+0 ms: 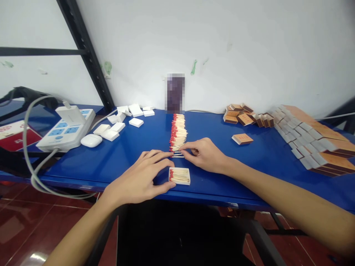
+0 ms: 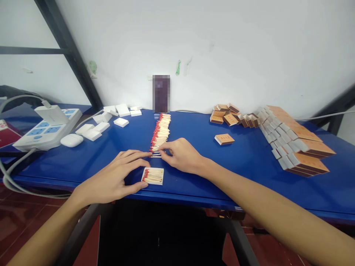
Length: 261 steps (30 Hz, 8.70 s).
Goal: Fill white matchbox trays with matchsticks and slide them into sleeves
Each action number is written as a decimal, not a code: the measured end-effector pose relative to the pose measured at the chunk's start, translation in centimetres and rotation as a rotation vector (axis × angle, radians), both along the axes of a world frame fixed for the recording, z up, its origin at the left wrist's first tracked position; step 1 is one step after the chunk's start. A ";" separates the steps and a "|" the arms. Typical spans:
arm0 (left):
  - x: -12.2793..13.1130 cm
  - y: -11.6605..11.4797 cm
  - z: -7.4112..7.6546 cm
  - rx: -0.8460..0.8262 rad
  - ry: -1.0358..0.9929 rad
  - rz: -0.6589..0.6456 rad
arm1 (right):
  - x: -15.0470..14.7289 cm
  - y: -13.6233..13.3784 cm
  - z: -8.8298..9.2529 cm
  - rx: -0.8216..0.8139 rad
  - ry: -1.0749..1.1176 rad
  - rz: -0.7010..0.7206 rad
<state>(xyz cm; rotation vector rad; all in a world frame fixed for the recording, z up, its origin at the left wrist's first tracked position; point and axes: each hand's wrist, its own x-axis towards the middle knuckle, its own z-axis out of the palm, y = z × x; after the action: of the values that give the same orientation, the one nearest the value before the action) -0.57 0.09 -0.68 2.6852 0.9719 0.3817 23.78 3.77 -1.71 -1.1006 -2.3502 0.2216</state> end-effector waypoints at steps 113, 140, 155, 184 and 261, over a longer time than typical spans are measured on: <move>0.1 0.0 0.2 0.000 0.013 -0.010 | -0.2 0.3 0.3 -0.181 0.028 -0.083; 0.0 0.1 0.0 -0.005 0.025 -0.013 | 0.0 0.2 0.3 -0.136 0.047 -0.078; 0.0 0.1 0.0 0.004 0.017 -0.002 | -0.5 1.1 0.9 -0.230 0.023 -0.049; 0.0 0.0 -0.1 0.006 -0.024 0.007 | 0.1 -0.3 1.4 -0.167 -0.086 0.079; 0.1 0.3 0.0 -0.049 -0.112 -0.051 | -0.3 -2.0 1.5 -0.288 0.165 0.245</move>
<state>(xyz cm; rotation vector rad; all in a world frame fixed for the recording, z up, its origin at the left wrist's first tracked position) -0.45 0.35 -0.67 2.6081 0.8676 0.4853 23.48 1.81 -0.22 -0.8771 -2.3466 0.7305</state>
